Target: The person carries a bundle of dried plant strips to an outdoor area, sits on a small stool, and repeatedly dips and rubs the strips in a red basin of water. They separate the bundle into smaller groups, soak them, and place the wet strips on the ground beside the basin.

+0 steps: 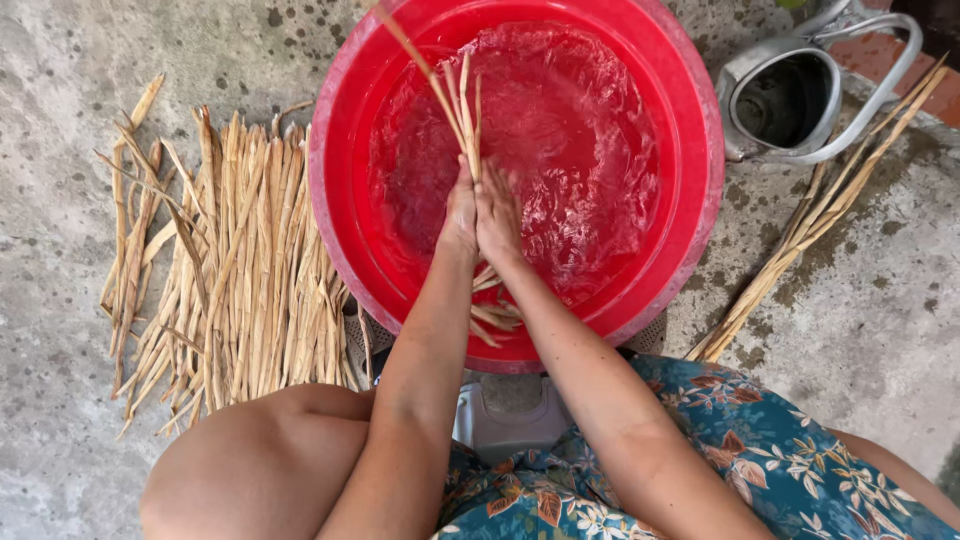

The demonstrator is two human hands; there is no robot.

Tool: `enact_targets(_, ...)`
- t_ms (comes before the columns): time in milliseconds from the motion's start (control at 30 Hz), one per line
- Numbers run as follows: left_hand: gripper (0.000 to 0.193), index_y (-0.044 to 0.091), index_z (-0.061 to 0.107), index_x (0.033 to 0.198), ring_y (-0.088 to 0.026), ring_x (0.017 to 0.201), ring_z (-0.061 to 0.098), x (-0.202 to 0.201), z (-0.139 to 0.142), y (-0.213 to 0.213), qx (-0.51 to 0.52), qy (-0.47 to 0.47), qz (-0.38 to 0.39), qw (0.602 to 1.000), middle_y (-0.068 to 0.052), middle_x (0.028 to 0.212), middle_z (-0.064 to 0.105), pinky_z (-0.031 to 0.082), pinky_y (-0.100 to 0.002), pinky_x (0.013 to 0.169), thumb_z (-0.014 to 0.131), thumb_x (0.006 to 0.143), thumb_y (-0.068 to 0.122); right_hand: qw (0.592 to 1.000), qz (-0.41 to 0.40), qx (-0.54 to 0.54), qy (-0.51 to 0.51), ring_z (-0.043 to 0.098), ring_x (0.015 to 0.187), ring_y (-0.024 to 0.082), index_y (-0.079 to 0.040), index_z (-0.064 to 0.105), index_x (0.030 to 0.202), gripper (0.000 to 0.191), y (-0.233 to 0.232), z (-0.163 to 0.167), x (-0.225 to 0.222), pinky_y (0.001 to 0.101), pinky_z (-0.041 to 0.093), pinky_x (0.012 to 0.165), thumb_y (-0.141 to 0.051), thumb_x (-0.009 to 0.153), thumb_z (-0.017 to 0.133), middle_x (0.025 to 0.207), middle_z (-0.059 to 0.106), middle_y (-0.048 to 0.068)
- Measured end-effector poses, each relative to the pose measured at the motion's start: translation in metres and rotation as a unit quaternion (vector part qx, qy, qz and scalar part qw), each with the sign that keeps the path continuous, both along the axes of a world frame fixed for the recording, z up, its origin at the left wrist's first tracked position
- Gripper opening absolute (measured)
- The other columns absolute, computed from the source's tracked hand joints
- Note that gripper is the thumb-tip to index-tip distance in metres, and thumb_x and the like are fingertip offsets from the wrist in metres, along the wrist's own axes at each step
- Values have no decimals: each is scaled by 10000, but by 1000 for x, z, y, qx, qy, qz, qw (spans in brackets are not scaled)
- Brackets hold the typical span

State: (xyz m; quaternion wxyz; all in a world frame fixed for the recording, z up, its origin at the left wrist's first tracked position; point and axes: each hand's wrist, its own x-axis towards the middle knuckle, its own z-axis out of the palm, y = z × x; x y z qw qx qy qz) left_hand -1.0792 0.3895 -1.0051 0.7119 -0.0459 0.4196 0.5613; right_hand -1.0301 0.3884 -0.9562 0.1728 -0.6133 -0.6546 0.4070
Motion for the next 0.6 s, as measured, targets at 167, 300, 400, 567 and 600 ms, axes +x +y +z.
enact_targets(167,555,107,539,1413,-256,1262,600,21,8,-1,-42,17,-70,997,-167,1357,623,510,-449,1059,420,1031,492,989,-27,-71,-123,84,1570,264,-382,358,1555,501,22,0,32,548,-34,1245,-465,1077,235,1697,195,-8)
enact_targets(300,467,119,548,1390,-231,1118,621,43,5,4,-33,222,-180,958,-153,1273,654,550,-388,886,471,1030,407,978,-100,-160,-84,134,1573,313,-258,309,1602,644,41,-5,67,592,52,1263,-582,1057,196,1695,211,71)
enact_targets(400,478,42,570,1329,-285,967,664,40,-8,3,-58,403,-248,879,-229,1110,707,552,-420,817,446,1077,429,920,-229,-278,154,246,1534,315,-198,303,1597,764,45,-12,87,573,232,1212,-667,994,281,1671,247,110)
enact_targets(567,559,28,588,1356,-336,1049,690,46,-26,-28,-19,474,-407,780,-256,1156,705,543,-459,915,399,1089,481,878,-218,-234,356,520,925,257,67,489,1488,648,55,-36,87,410,539,832,-494,1178,581,1101,556,175)
enact_targets(600,559,24,585,1364,-353,1131,654,49,-27,-35,15,469,-407,784,-267,1230,671,518,-468,972,415,1085,478,890,-208,-235,329,551,846,195,-22,523,1423,552,54,-41,85,346,535,757,-469,1103,576,1041,621,105)
